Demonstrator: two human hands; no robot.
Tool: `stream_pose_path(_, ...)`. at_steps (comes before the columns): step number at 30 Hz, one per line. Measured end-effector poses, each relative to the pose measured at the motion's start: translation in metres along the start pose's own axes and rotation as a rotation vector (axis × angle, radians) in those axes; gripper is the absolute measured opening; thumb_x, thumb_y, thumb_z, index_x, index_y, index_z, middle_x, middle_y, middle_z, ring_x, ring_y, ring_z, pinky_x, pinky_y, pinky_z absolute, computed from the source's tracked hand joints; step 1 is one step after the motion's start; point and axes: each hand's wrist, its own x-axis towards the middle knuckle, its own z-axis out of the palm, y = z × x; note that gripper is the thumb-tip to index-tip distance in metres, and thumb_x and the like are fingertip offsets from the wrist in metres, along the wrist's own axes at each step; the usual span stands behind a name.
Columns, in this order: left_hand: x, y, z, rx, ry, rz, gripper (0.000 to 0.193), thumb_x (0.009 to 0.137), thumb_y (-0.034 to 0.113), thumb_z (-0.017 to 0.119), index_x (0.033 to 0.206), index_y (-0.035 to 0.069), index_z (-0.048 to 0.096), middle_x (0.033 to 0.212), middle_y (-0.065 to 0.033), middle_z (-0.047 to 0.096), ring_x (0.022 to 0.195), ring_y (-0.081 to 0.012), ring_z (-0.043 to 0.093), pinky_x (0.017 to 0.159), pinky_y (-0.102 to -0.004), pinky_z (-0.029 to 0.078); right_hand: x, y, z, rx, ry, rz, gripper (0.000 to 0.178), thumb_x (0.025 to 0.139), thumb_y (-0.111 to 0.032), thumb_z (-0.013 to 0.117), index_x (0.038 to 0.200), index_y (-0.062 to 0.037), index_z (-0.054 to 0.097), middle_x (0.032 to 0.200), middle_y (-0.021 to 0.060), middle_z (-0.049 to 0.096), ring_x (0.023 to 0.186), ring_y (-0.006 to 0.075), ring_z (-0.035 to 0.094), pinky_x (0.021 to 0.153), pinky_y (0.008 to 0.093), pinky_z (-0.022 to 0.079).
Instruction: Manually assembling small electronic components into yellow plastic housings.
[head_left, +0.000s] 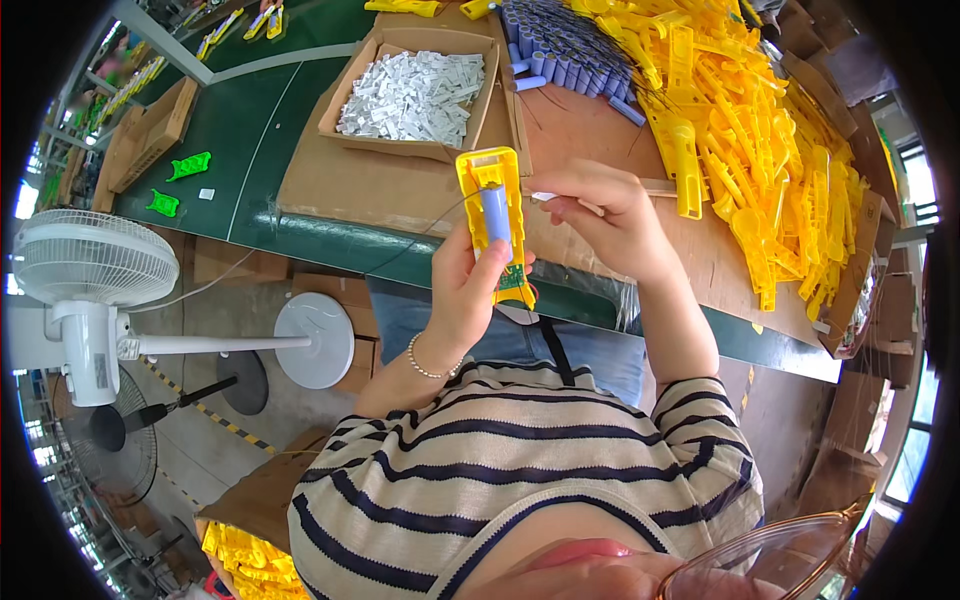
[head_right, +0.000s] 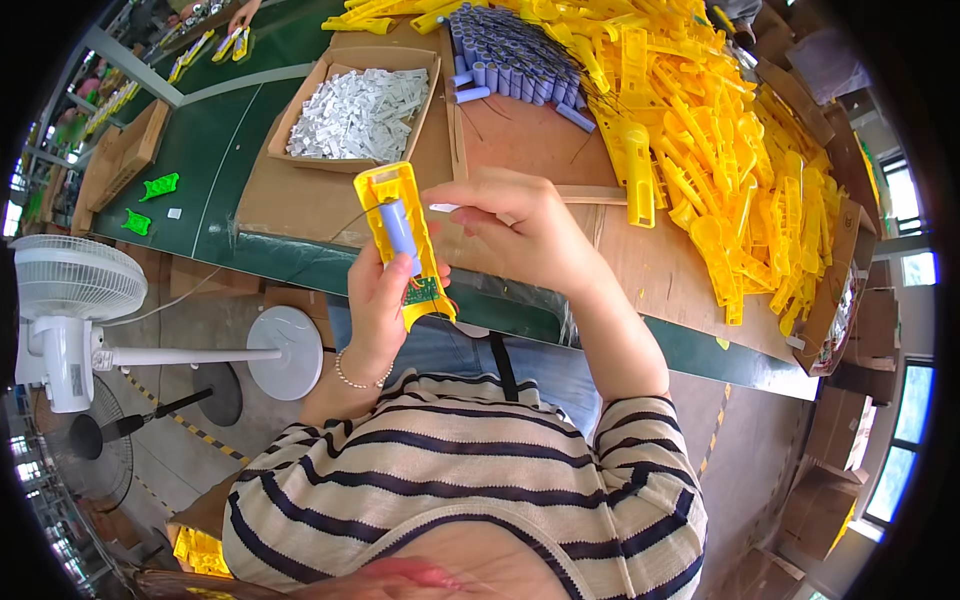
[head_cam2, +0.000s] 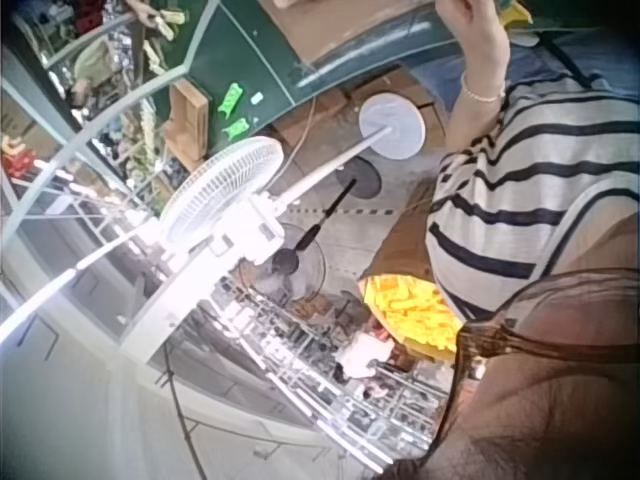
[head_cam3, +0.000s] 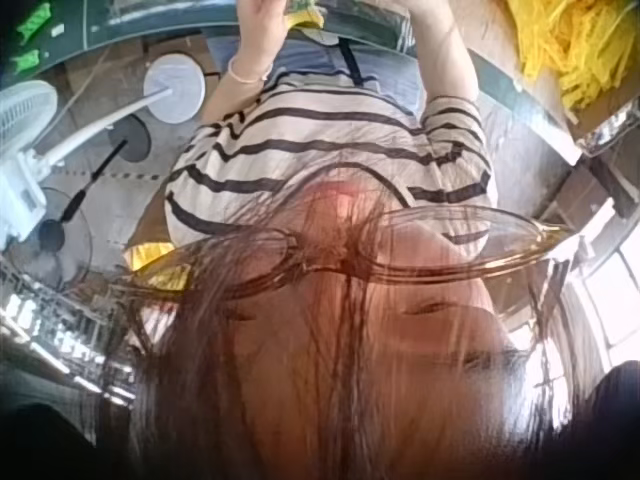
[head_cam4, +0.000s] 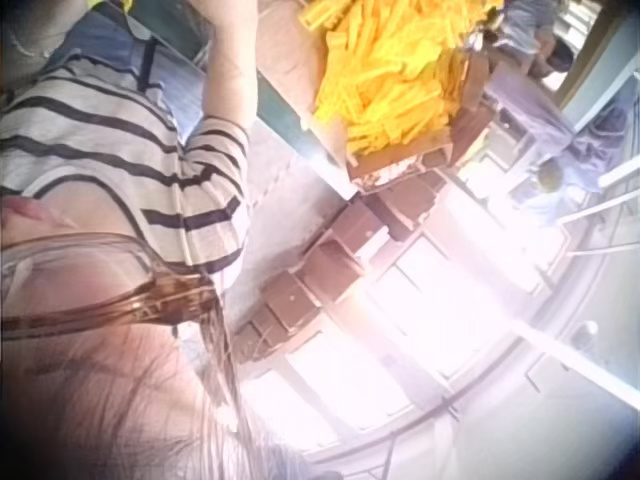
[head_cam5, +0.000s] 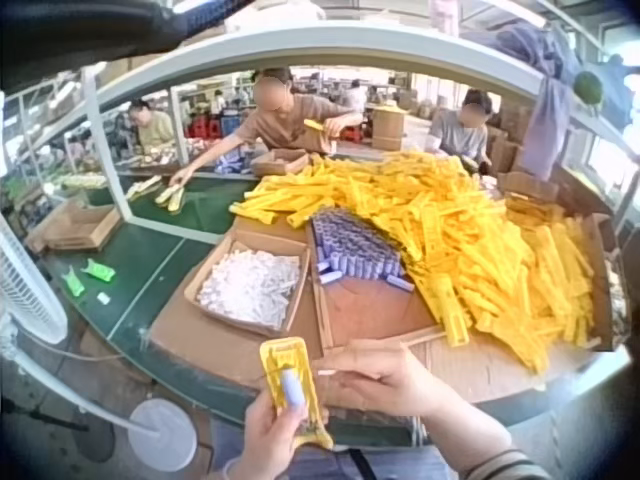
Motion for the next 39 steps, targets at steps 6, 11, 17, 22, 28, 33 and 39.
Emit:
stream_pose_path(6, -0.001, 0.002, 0.021, -0.034, -0.030, 0.101, 0.044, 0.091, 0.028, 0.050, 0.122, -0.002, 0.041, 0.120, -0.0163, 0.053, 0.084, -0.0179, 0.062, 0.073, -0.0314, 0.054, -0.020, -0.004, 0.018, 0.307, 0.325, 0.431, 0.019, 0.079, 0.001, 0.062, 0.097, -0.0026, 0.064, 0.088, 0.0084, 0.066, 0.072, 0.0117, 0.062, 0.066, 0.0243, 0.050)
stream_pose_path(11, 0.000, -0.008, 0.021, 0.096, 0.033, 0.154, 0.039, 0.091, 0.022, 0.051, 0.120, -0.002, 0.043, 0.118, -0.0141, 0.055, 0.084, -0.0159, 0.061, 0.073, -0.0301, 0.053, -0.032, 0.007, 0.004, -0.085, 0.542, 0.018, 0.014, 0.074, 0.011, 0.064, 0.085, 0.0027, 0.061, 0.079, 0.0089, 0.063, 0.068, 0.0147, 0.059, 0.060, 0.0239, 0.046)
stream_pose_path(17, 0.002, -0.016, 0.020, 0.270, -0.006, 0.249, 0.032, 0.090, 0.017, 0.054, 0.115, -0.001, 0.047, 0.101, -0.0083, 0.057, 0.082, -0.0112, 0.058, 0.073, -0.0244, 0.048, -0.040, 0.004, 0.003, 0.111, 0.604, -0.220, 0.017, 0.069, 0.009, 0.070, 0.082, 0.0020, 0.062, 0.079, 0.0098, 0.064, 0.069, 0.0146, 0.061, 0.062, 0.0258, 0.047)
stream_pose_path(22, -0.002, -0.013, 0.020, 0.478, -0.026, 0.239, 0.029, 0.089, 0.014, 0.056, 0.112, -0.002, 0.048, 0.093, -0.0055, 0.057, 0.078, -0.0073, 0.054, 0.070, -0.0211, 0.045, -0.044, -0.002, 0.015, 0.384, 0.653, -0.065, 0.012, 0.076, 0.008, 0.066, 0.084, 0.0036, 0.059, 0.078, 0.0102, 0.065, 0.074, 0.0151, 0.063, 0.066, 0.0257, 0.050)
stream_pose_path(28, -0.001, -0.015, 0.025, 0.547, -0.013, 0.336, 0.029, 0.085, 0.013, 0.060, 0.109, -0.002, 0.052, 0.079, -0.0081, 0.054, 0.065, -0.0118, 0.050, 0.058, -0.0251, 0.040, -0.041, -0.008, 0.012, 0.674, 0.616, 0.177, 0.005, 0.081, 0.004, 0.063, 0.085, 0.0030, 0.059, 0.079, 0.0095, 0.065, 0.077, 0.0139, 0.063, 0.071, 0.0237, 0.050)
stream_pose_path(33, 0.003, -0.017, 0.025, 0.623, -0.013, 0.379, 0.028, 0.085, 0.012, 0.060, 0.108, -0.001, 0.052, 0.078, -0.0087, 0.054, 0.064, -0.0126, 0.050, 0.057, -0.0259, 0.040, -0.035, -0.014, 0.009, 0.652, 0.579, 0.302, 0.004, 0.082, 0.002, 0.062, 0.084, 0.0032, 0.059, 0.078, 0.0097, 0.065, 0.074, 0.0125, 0.063, 0.070, 0.0236, 0.050)
stream_pose_path(39, 0.003, -0.025, 0.022, 0.450, -0.021, 0.228, 0.026, 0.084, 0.011, 0.060, 0.105, -0.001, 0.052, 0.075, -0.0075, 0.053, 0.062, -0.0127, 0.049, 0.056, -0.0262, 0.040, -0.034, -0.014, 0.007, 0.649, 0.524, 0.427, 0.004, 0.082, 0.002, 0.062, 0.084, 0.0033, 0.059, 0.077, 0.0089, 0.065, 0.072, 0.0109, 0.062, 0.067, 0.0215, 0.049)
